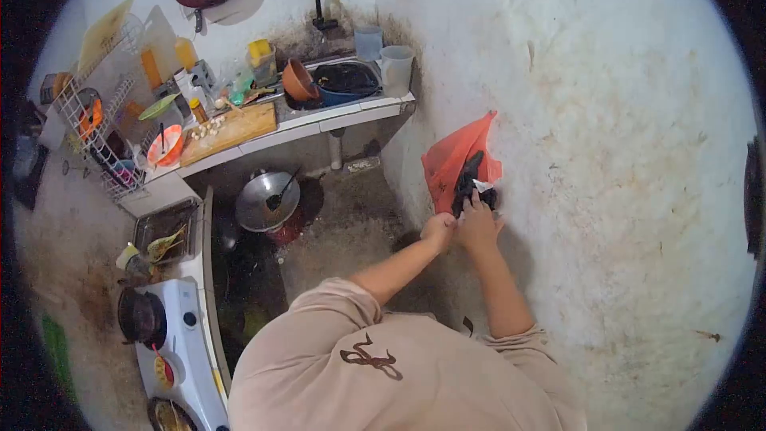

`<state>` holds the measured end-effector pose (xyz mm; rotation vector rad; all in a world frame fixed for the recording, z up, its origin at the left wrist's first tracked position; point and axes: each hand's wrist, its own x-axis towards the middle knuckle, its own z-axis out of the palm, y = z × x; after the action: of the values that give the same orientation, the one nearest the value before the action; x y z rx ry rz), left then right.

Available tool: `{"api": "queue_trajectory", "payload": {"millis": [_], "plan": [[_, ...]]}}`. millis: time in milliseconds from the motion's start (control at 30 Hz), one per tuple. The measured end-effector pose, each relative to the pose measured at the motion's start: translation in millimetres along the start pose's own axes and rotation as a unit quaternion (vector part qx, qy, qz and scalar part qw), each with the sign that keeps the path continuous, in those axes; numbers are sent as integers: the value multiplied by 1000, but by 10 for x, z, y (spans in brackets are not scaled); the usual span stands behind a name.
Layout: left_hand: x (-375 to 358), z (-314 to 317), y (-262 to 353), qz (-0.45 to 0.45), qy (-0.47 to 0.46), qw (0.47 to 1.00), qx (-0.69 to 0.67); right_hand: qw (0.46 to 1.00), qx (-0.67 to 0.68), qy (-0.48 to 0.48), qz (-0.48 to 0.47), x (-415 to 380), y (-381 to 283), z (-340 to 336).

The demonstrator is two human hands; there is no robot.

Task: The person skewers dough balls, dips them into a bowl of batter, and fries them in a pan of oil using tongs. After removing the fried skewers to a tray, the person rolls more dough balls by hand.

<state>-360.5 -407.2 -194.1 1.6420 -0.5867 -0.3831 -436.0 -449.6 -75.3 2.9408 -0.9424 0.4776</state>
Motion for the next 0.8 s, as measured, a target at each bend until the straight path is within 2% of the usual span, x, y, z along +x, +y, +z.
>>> {"api": "queue_trajectory", "payload": {"millis": [33,100,200,233,333,400,433,467,533,633,700,767,800], "plan": [[-63,-78,94,80,11,989,125,1000,-8,-22,-1,119,60,80],[-192,-257,300,69,-46,989,121,997,-24,-71,-1,323,194,226],[-308,-407,306,67,-131,986,73,984,-59,-169,1,545,50,145],[-307,-485,328,70,-174,979,74,978,-64,-196,34,614,-32,127],[-218,-905,432,78,-259,962,25,974,-78,-209,25,834,-97,289],[-41,-1217,389,92,-275,956,-29,984,-17,-155,81,963,-54,106],[45,-1417,393,69,-273,958,-59,992,59,-26,112,889,-214,-202],[125,-1652,422,45,-270,958,-89,975,135,103,141,784,-401,-587],[269,-2061,456,7,-259,957,-134,947,93,130,280,737,-794,-1082],[421,-2622,565,-22,-232,955,-183,910,172,340,162,757,-1268,-927],[430,-2977,732,-31,-219,949,-224,896,261,360,3,850,-1708,-544],[435,-3284,785,6,-169,958,-233,898,332,280,-74,839,-2385,-303],[439,-3414,761,23,-144,960,-239,895,333,281,-95,863,-2690,-119]]}}
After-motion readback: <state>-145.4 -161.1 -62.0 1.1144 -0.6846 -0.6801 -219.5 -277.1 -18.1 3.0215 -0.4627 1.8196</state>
